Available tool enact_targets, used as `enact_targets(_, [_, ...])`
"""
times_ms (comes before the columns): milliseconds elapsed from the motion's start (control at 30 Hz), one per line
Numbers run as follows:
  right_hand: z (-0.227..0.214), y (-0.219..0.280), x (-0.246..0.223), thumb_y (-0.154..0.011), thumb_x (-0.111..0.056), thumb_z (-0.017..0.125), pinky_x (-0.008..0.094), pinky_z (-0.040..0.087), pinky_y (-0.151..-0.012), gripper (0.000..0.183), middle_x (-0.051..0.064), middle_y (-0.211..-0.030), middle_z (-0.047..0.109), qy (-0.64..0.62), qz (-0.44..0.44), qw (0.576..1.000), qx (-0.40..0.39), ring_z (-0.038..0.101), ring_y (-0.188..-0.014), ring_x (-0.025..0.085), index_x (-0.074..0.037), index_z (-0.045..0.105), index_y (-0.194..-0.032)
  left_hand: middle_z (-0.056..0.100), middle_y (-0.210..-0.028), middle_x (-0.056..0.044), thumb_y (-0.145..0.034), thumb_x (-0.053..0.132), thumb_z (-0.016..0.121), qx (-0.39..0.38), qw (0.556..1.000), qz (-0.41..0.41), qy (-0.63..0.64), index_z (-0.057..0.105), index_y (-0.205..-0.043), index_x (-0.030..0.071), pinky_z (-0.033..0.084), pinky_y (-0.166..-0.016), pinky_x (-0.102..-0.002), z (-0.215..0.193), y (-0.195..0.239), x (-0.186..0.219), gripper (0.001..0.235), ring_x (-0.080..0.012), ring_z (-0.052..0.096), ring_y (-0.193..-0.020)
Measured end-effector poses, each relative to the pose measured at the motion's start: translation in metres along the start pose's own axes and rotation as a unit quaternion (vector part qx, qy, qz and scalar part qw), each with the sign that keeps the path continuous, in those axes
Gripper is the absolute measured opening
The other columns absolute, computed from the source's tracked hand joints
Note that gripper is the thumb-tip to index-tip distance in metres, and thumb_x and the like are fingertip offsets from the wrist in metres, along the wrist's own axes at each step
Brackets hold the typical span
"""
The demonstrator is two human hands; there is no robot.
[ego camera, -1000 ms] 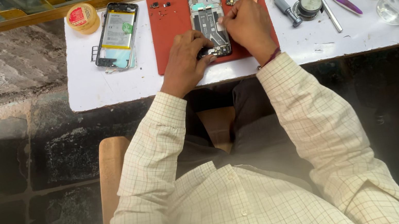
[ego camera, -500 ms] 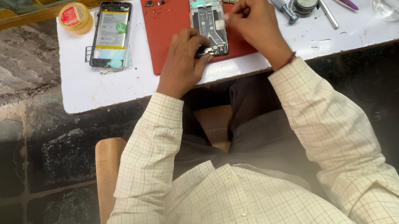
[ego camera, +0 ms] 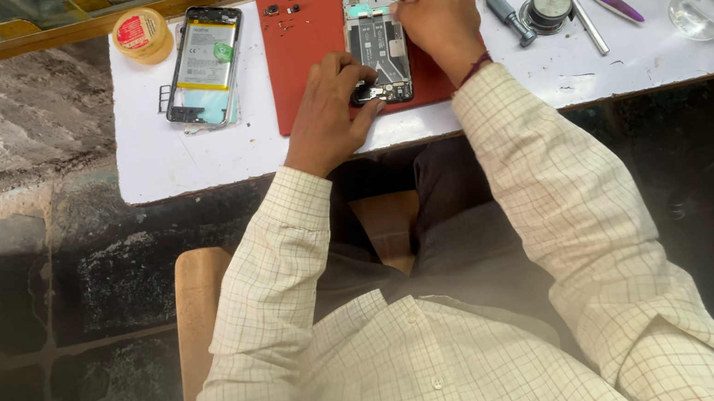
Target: The person disassembles a smartphone on a workbench, removing the motherboard and other internal components. They handle the parts with their hands, placing them on the table, and appear to be performing a repair or component swap.
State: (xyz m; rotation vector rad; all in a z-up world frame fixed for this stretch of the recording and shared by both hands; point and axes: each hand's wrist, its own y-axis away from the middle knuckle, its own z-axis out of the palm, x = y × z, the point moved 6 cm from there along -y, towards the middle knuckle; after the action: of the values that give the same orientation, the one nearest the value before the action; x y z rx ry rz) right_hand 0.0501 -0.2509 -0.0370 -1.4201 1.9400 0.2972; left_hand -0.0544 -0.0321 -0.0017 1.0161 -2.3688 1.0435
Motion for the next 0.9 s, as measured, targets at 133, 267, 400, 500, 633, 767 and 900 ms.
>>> enact_targets(133, [-0.011,0.010,-0.002,-0.094,-0.026,0.082,0.035,0.056,-0.061,0.029,0.010,-0.078,0.076,-0.207,-0.093,0.974,0.010,0.070,-0.069,0.019,-0.003,0.069,-0.082,0.055,-0.121,-0.009,-0.085,0.017,0.082,0.005,1.000,0.004,0.000,0.067,-0.115,0.007,0.049,-0.098,-0.041,-0.001,-0.001,-0.001,0.036,-0.0297,0.054,-0.113])
enact_targets(267, [-0.031,0.036,0.003,-0.103,-0.028,0.064,0.024,0.041,-0.043,0.023,0.004,-0.075,0.072,-0.416,0.005,0.899,-0.140,0.059,-0.052,0.010,-0.007,0.058,-0.100,0.056,-0.119,-0.008,-0.084,0.018,0.083,0.000,1.000,-0.004,-0.004,0.067,-0.114,0.007,0.049,-0.098,-0.041,-0.001,0.000,-0.001,0.036,-0.0291,0.054,-0.112])
enact_targets(400, [-0.072,0.064,-0.003,-0.111,-0.027,0.062,0.020,0.041,-0.047,0.022,0.002,-0.071,0.064,-0.419,-0.058,0.899,-0.118,0.054,-0.054,0.007,-0.007,0.054,-0.106,0.057,-0.119,-0.007,-0.085,0.018,0.083,0.002,1.000,0.002,-0.008,0.069,-0.110,0.008,0.049,-0.098,-0.040,0.001,0.000,-0.003,0.030,-0.0288,0.055,-0.112])
enact_targets(500, [-0.089,0.077,-0.012,-0.115,-0.025,0.063,0.019,0.043,-0.052,0.022,0.002,-0.074,0.063,-0.408,-0.125,0.899,-0.104,0.055,-0.058,0.006,-0.007,0.053,-0.107,0.056,-0.119,-0.007,-0.086,0.020,0.083,0.000,1.000,0.001,-0.016,0.069,-0.107,0.008,0.049,-0.098,-0.040,0.003,-0.001,-0.004,0.028,-0.0283,0.055,-0.113])
enact_targets(633, [-0.095,0.080,-0.018,-0.116,-0.026,0.062,0.019,0.046,-0.054,0.022,0.003,-0.077,0.064,-0.428,-0.154,0.885,-0.102,0.058,-0.062,0.007,-0.008,0.052,-0.109,0.057,-0.118,-0.006,-0.086,0.021,0.083,-0.009,1.000,-0.012,-0.017,0.070,-0.107,0.008,0.050,-0.098,-0.040,0.004,-0.001,-0.005,0.028,-0.0275,0.055,-0.112])
enact_targets(767, [-0.095,0.081,-0.016,-0.118,-0.025,0.061,0.021,0.049,-0.059,0.022,0.005,-0.081,0.064,-0.465,-0.181,0.860,-0.110,0.061,-0.068,0.009,-0.008,0.051,-0.110,0.057,-0.118,-0.006,-0.086,0.021,0.083,-0.007,1.000,-0.008,-0.018,0.070,-0.106,0.009,0.050,-0.098,-0.040,0.004,-0.001,-0.004,0.027,-0.0275,0.055,-0.113])
enact_targets(900, [-0.093,0.077,-0.008,-0.118,-0.023,0.061,0.022,0.053,-0.061,0.020,0.006,-0.084,0.067,-0.477,-0.182,0.854,-0.097,0.064,-0.070,0.011,-0.008,0.051,-0.110,0.057,-0.118,-0.006,-0.086,0.020,0.083,-0.003,1.000,-0.005,-0.020,0.070,-0.107,0.009,0.050,-0.098,-0.040,0.003,-0.001,-0.004,0.027,-0.0274,0.055,-0.113])
